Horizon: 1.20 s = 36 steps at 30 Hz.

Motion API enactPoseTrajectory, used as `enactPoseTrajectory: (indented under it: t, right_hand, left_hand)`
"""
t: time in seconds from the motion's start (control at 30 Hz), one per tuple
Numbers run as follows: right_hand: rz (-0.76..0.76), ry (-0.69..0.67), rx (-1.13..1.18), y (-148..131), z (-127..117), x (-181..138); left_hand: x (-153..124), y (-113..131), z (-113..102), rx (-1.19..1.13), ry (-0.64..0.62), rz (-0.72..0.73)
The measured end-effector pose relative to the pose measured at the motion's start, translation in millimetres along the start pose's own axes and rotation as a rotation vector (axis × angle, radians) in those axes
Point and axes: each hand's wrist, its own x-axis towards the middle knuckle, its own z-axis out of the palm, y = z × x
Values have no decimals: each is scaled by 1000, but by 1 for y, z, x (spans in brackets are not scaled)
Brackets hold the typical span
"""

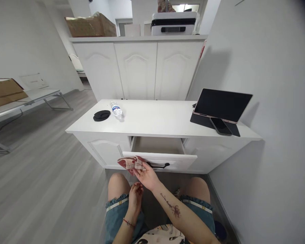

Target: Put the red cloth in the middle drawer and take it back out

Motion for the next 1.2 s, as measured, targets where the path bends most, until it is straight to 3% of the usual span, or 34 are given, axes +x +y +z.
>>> enactPoseTrajectory:
  t: [0.4, 0.7, 0.83, 1.2]
  right_hand:
    - [-174, -52, -68, -46, -13, -37]
    - [-368, -34, -276, -82, -31, -68]
    - [-425, 11, -279, -97, -45, -79]
    - [-539, 228, -107, -135, -82, -107]
  left_hand:
    - [-2, -2, 29, 109, -165, -51]
    - [7, -1, 70, 72, -246, -78]
    - [9, 1, 83, 46, -286, -119]
    - [7, 1, 102, 43, -214, -152]
